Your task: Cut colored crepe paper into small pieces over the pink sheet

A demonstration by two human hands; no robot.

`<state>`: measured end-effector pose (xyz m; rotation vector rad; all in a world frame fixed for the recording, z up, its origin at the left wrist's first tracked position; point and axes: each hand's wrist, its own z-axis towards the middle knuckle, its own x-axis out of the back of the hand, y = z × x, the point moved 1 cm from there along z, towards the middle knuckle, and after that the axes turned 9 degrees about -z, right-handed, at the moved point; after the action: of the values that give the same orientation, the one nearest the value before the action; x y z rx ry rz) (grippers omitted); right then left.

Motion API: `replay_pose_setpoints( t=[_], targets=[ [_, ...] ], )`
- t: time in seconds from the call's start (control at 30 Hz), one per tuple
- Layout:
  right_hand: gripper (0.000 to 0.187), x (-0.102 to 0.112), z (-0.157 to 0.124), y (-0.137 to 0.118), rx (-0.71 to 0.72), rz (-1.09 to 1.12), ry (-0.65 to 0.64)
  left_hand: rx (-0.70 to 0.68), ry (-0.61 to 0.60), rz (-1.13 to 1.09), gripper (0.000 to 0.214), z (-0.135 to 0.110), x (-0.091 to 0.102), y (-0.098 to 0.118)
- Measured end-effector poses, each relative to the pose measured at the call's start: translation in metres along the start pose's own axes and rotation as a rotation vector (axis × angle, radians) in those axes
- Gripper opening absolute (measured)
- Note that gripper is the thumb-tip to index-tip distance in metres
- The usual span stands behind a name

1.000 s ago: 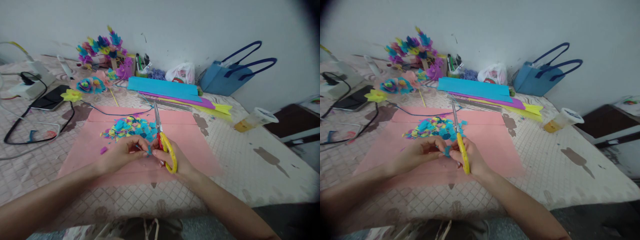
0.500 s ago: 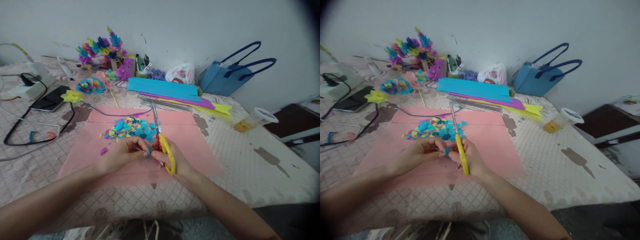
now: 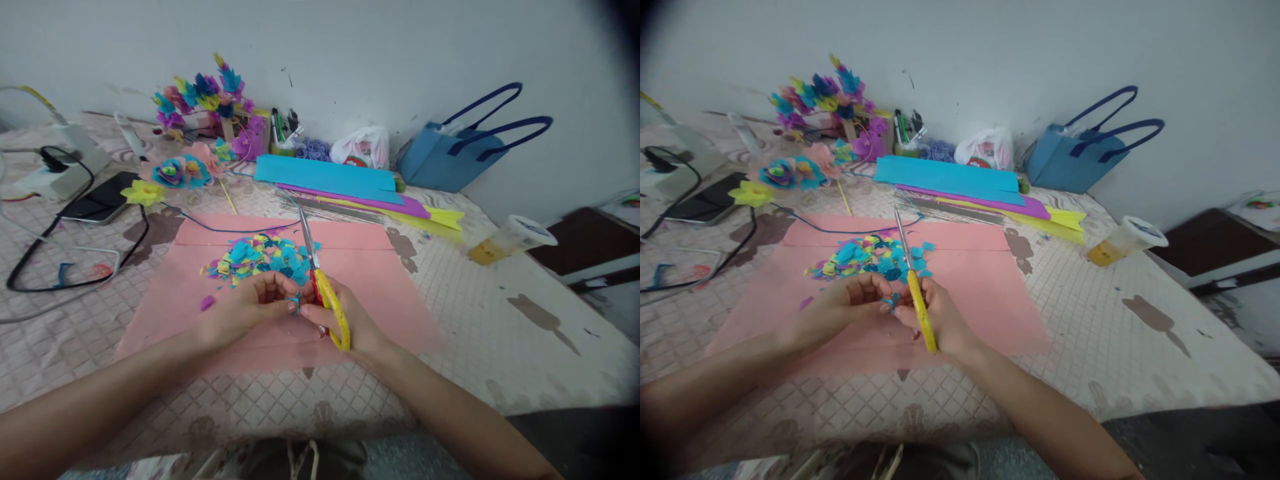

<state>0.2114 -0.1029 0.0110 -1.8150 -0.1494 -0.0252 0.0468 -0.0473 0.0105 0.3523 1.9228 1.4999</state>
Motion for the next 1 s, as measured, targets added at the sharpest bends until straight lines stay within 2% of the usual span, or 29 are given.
replay_pose_setpoints(
  t=[0.33, 0.53, 1.0],
  targets=[
    [0.028, -0.0002, -0.0002, 0.0010, -0.029, 0.013, 0.015, 0.021, 0.007, -0.002, 0.016, 0.0006, 0.0025, -0.0038],
    [0.027, -0.0002, 0.0010, 0.0042, -0.003, 0.030, -0.001, 0.038, 0.002, -0.080, 0.017, 0.0010, 0.0005, -0.0030],
    [0.031, 0.0002, 0.0012, 0.0045, 0.018, -0.007, 0.010, 0.063, 0.019, -0.076, 0.018, 0.0018, 0.0033, -0.0057]
  ],
)
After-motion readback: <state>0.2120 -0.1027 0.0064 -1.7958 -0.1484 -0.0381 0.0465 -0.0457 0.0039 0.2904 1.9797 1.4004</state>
